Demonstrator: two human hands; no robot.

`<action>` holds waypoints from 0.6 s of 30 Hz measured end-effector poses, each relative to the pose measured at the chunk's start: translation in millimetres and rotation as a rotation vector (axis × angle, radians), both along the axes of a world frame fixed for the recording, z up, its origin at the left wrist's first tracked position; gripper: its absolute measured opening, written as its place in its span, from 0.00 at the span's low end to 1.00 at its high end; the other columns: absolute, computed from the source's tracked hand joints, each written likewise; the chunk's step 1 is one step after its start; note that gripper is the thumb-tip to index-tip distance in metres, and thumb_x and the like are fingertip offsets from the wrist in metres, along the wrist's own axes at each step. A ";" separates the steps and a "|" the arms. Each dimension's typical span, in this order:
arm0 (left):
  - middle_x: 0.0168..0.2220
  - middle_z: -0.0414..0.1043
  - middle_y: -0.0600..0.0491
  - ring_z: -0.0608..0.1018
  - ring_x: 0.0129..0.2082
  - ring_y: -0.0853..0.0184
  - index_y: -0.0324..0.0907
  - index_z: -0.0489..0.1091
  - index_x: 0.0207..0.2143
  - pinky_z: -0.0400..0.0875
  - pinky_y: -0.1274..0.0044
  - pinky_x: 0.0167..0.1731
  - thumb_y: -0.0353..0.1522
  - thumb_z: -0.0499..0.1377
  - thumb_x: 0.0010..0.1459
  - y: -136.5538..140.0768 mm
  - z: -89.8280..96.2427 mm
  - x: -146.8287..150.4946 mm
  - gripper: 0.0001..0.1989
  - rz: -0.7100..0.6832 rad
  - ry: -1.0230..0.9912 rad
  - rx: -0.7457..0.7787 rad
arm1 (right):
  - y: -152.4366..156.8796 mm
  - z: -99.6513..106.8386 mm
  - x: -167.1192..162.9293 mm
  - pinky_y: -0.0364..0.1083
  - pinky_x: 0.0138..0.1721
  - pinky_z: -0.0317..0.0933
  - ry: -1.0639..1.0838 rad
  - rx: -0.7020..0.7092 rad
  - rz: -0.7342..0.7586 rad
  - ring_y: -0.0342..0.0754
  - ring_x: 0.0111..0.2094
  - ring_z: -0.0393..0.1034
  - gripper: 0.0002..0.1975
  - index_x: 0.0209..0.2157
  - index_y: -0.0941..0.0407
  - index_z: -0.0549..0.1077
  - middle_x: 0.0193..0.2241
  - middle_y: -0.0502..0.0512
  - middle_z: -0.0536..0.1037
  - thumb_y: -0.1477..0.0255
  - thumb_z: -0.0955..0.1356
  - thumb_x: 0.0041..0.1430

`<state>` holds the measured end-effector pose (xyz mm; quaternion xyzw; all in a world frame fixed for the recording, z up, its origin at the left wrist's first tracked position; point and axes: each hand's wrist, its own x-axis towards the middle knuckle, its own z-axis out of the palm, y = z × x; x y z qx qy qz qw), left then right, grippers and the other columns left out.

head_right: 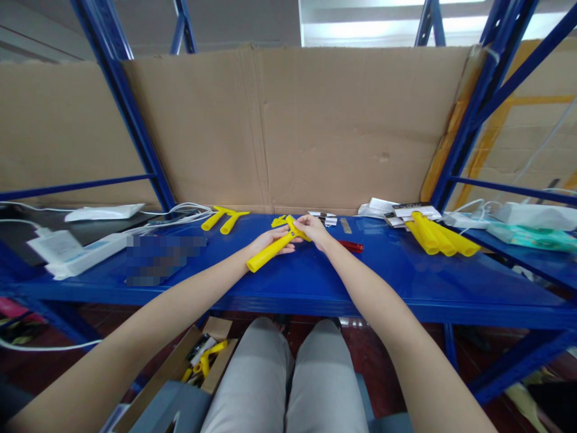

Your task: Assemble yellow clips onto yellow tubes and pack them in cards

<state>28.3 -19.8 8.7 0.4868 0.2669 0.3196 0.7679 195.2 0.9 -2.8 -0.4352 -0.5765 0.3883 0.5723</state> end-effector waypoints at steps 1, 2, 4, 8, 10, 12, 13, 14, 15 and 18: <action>0.33 0.78 0.45 0.80 0.22 0.66 0.39 0.49 0.64 0.77 0.74 0.30 0.23 0.48 0.63 0.8 -0.3 -0.1 0.28 -0.002 0.005 0.001 | -1.0 0.8 -0.7 0.43 0.36 0.63 0.018 -0.016 0.008 0.40 0.26 0.66 0.10 0.24 0.55 0.68 0.22 0.45 0.72 0.72 0.74 0.45; 0.33 0.78 0.45 0.80 0.22 0.66 0.39 0.49 0.65 0.77 0.74 0.30 0.23 0.48 0.63 1.4 -0.4 -0.1 0.28 -0.005 0.008 0.002 | -2.1 1.7 -1.5 0.42 0.36 0.63 0.034 -0.031 0.014 0.40 0.26 0.67 0.10 0.24 0.55 0.68 0.22 0.45 0.73 0.73 0.74 0.46; 0.33 0.78 0.44 0.80 0.22 0.67 0.39 0.49 0.65 0.77 0.74 0.30 0.23 0.49 0.63 1.8 -0.4 -0.2 0.28 -0.010 0.006 0.006 | -4.0 3.6 -2.6 0.42 0.36 0.64 0.056 -0.058 0.016 0.40 0.26 0.68 0.10 0.25 0.55 0.68 0.23 0.46 0.74 0.76 0.74 0.47; 0.32 0.78 0.44 0.80 0.22 0.66 0.38 0.47 0.66 0.77 0.74 0.30 0.23 0.48 0.63 -0.5 1.1 -0.1 0.29 -0.007 0.006 0.017 | -4.0 5.4 -2.2 0.42 0.37 0.64 0.053 -0.094 0.003 0.41 0.27 0.70 0.08 0.27 0.55 0.69 0.24 0.47 0.76 0.78 0.73 0.49; 0.32 0.78 0.44 0.80 0.22 0.66 0.38 0.47 0.66 0.77 0.74 0.30 0.23 0.47 0.63 -2.6 2.3 -0.1 0.29 -0.003 0.016 0.019 | -2.2 5.2 -0.6 0.42 0.38 0.65 0.011 -0.095 0.027 0.41 0.28 0.70 0.06 0.27 0.56 0.71 0.25 0.48 0.77 0.77 0.72 0.50; 0.32 0.78 0.45 0.80 0.22 0.66 0.39 0.47 0.66 0.77 0.74 0.30 0.24 0.47 0.64 -4.6 3.5 -0.1 0.28 0.000 0.027 0.021 | -0.3 4.8 1.3 0.43 0.38 0.64 -0.038 -0.077 0.061 0.42 0.29 0.70 0.04 0.26 0.56 0.73 0.25 0.49 0.77 0.75 0.72 0.51; 0.31 0.78 0.45 0.80 0.22 0.67 0.39 0.47 0.66 0.77 0.74 0.30 0.24 0.47 0.64 -5.4 4.0 0.0 0.28 0.001 0.032 0.024 | 0.4 4.7 2.2 0.43 0.38 0.64 -0.056 -0.066 0.074 0.42 0.29 0.70 0.04 0.26 0.56 0.73 0.26 0.49 0.77 0.74 0.72 0.51; 0.31 0.78 0.45 0.80 0.22 0.67 0.39 0.48 0.66 0.77 0.74 0.30 0.24 0.47 0.64 -6.1 4.3 0.0 0.28 0.002 0.037 0.026 | 0.9 4.7 2.9 0.43 0.38 0.64 -0.067 -0.058 0.082 0.42 0.29 0.70 0.04 0.26 0.56 0.73 0.26 0.49 0.77 0.74 0.72 0.50; 0.31 0.78 0.46 0.80 0.22 0.66 0.39 0.47 0.66 0.78 0.74 0.30 0.24 0.47 0.64 -6.6 4.6 0.1 0.28 0.005 0.042 0.029 | 1.1 4.9 3.6 0.42 0.37 0.64 -0.072 -0.054 0.087 0.42 0.28 0.69 0.04 0.26 0.56 0.73 0.25 0.49 0.77 0.73 0.72 0.50; 0.31 0.78 0.45 0.80 0.22 0.66 0.39 0.47 0.66 0.78 0.73 0.30 0.24 0.47 0.64 -7.6 4.8 0.6 0.28 0.013 0.056 0.040 | -0.1 6.3 5.1 0.42 0.35 0.62 -0.078 -0.056 0.112 0.41 0.27 0.68 0.06 0.24 0.56 0.73 0.24 0.49 0.76 0.72 0.73 0.47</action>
